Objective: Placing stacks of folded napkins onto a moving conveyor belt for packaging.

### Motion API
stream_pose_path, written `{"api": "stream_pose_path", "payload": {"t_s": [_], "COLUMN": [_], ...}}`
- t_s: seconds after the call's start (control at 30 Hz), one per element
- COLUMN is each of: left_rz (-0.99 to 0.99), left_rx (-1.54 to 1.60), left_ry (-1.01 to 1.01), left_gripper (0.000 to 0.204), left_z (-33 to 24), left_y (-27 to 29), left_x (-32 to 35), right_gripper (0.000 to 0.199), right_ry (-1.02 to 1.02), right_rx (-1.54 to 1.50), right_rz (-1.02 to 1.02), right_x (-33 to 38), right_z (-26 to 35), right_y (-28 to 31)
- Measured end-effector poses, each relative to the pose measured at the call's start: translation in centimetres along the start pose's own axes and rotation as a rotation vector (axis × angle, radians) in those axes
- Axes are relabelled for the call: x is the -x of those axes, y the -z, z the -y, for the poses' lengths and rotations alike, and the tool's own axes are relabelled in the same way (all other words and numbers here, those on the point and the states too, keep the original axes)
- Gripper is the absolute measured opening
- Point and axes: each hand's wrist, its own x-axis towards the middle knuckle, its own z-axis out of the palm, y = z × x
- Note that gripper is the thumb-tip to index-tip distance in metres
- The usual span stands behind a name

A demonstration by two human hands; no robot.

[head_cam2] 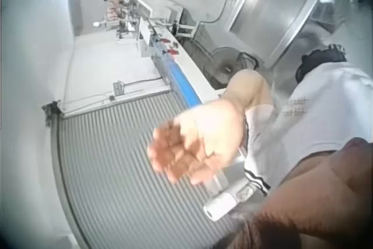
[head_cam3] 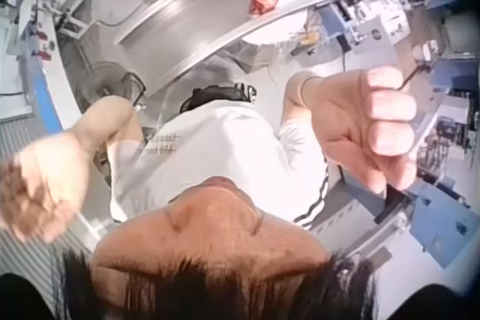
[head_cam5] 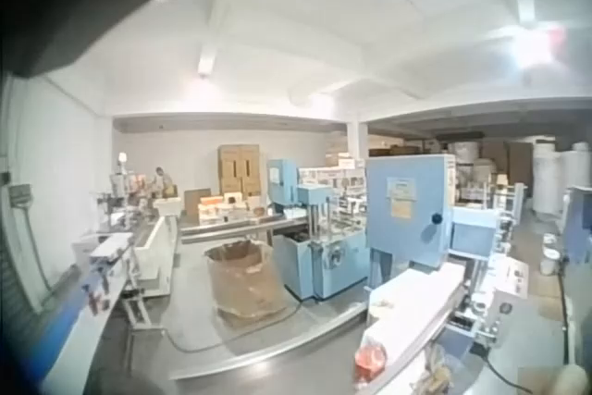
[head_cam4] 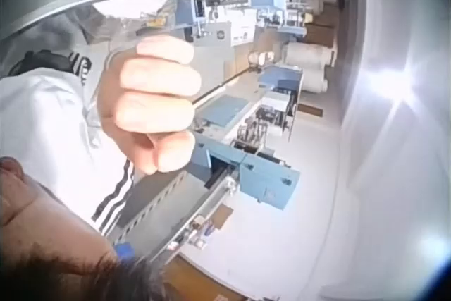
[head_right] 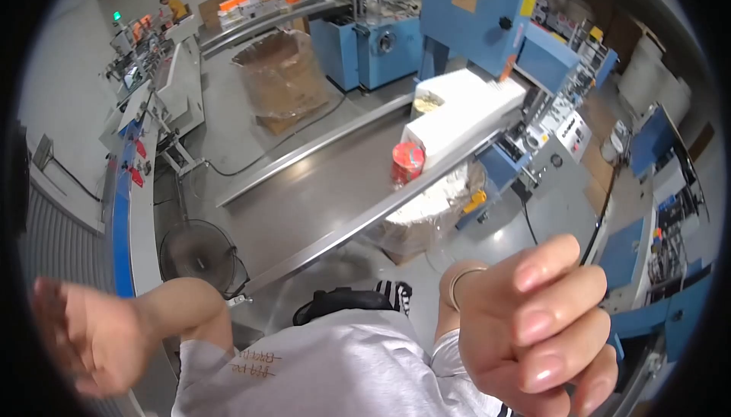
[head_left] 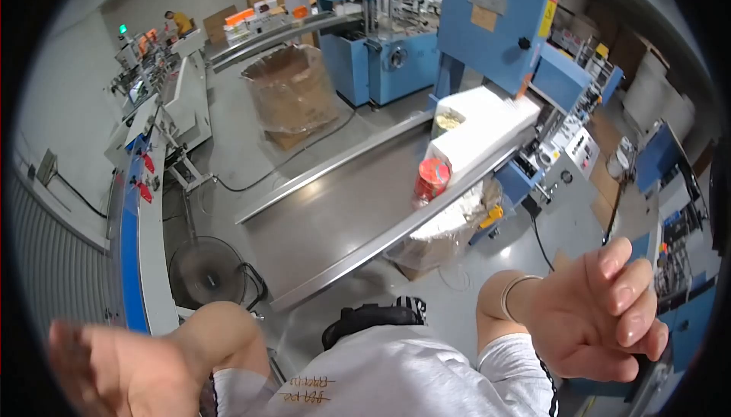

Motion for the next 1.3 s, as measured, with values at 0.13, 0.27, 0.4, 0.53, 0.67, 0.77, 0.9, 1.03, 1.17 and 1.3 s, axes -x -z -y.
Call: {"api": "stream_pose_path", "payload": {"t_s": [0.13, 0.27, 0.4, 0.53, 0.67, 0.77, 0.9, 1.03, 1.17, 1.3], "left_rz": [0.483, 1.183, 1.189, 0.886, 0.877, 0.583, 1.078, 1.213, 1.429, 1.558], "left_rx": [0.243, 0.285, -0.211, 0.431, 0.483, 0.426, 0.621, 0.574, 0.367, 0.015], "left_ry": [0.709, 0.508, 0.469, 0.204, 0.595, 0.735, 0.621, 0.647, 0.691, 0.940], "left_gripper": [0.046, 0.027, 0.010, 0.020, 0.014, 0.016, 0.011, 0.008, 0.006, 0.016], "left_z": [1.0, 0.1, -4.9, -1.3, -2.5, -2.4, -0.3, 0.8, -1.4, -0.6], "left_y": [-1.6, -4.3, -4.6, -16.2, -19.4, -23.2, -23.2, -22.8, -19.4, -14.4], "left_x": [8.9, 11.8, 9.6, 22.6, 22.8, 26.9, 27.8, 28.6, 31.1, 32.0], "right_gripper": [0.029, 0.020, 0.023, 0.023, 0.021, 0.019, 0.019, 0.021, 0.019, 0.022], "right_ry": [-0.204, -0.012, -0.026, -0.302, -0.439, -0.564, -0.707, -0.852, -0.905, -0.815], "right_rx": [0.136, 0.321, -0.108, 0.336, 0.358, 0.343, 0.259, 0.201, 0.312, 0.542], "right_rz": [0.199, 0.230, 0.277, 0.469, 0.543, 0.636, 0.719, 0.834, 0.874, 0.757], "right_x": [-0.2, 0.5, 2.2, 1.0, 3.2, 5.0, 8.2, 10.5, 11.5, 13.9], "right_z": [-0.6, -4.6, -8.5, -10.9, -16.4, -19.7, -23.0, -25.3, -27.3, -29.6], "right_y": [1.7, 0.1, -4.4, 9.9, 11.8, 13.5, 16.1, 17.5, 17.6, 18.6]}}
